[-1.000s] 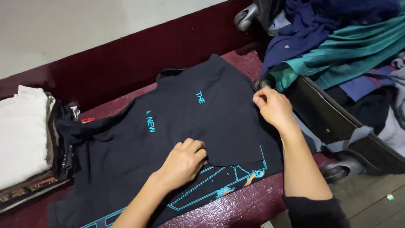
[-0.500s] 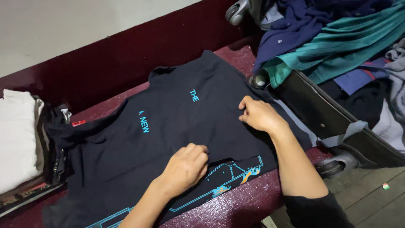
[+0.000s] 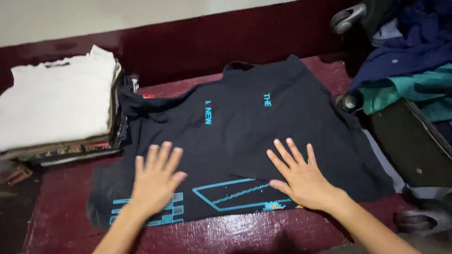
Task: The person folds a white t-shirt on a dark red surface, places it on a stack, and then retrieves and begins to fold a dark graphic t-shirt.
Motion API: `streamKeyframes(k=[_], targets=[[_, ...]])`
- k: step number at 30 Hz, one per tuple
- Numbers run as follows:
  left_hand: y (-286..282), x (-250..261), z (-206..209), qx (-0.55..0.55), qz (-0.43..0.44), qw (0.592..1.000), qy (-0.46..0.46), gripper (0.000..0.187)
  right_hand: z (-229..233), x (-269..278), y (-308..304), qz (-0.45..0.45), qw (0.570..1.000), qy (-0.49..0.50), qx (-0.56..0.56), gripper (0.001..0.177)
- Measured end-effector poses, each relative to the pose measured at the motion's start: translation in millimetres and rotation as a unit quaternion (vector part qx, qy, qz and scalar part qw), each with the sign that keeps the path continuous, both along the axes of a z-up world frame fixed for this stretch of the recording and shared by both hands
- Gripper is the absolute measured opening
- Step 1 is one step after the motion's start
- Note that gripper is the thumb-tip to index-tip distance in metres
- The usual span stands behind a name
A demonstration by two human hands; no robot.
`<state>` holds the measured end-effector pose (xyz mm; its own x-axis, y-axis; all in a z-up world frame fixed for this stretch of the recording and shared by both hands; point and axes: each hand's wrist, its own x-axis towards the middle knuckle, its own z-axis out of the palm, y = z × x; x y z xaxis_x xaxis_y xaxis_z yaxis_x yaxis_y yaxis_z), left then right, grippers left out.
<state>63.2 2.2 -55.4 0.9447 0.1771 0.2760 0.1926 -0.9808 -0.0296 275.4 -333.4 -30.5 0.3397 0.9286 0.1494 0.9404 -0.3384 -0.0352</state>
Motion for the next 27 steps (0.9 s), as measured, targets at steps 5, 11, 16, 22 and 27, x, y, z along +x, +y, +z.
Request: streamKeyframes(k=[5, 11, 16, 22, 27], targets=[[26, -36, -21, 0.027, 0.092, 0.995, 0.023, 0.068, -3, 3, 4, -0.006, 0.999, 0.044, -0.023, 0.077], [6, -72, -27, 0.009, 0.106, 0.994, -0.014, 0.069, 6, -14, -10, 0.038, 0.997, 0.063, -0.01, 0.077], [47, -118, -70, -0.033, 0.025, 0.999, -0.031, 0.087, 6, -29, -32, 0.078, 0.992, 0.096, 0.022, 0.084], [130, -170, -163, -0.014, -0.077, 0.996, -0.042, 0.047, -16, -36, -64, 0.101, 0.982, 0.133, 0.087, 0.031], [136, -170, -162, -0.076, -0.025, 0.996, -0.033, 0.027, -13, -46, -57, 0.102, 0.974, 0.165, 0.116, 0.01]])
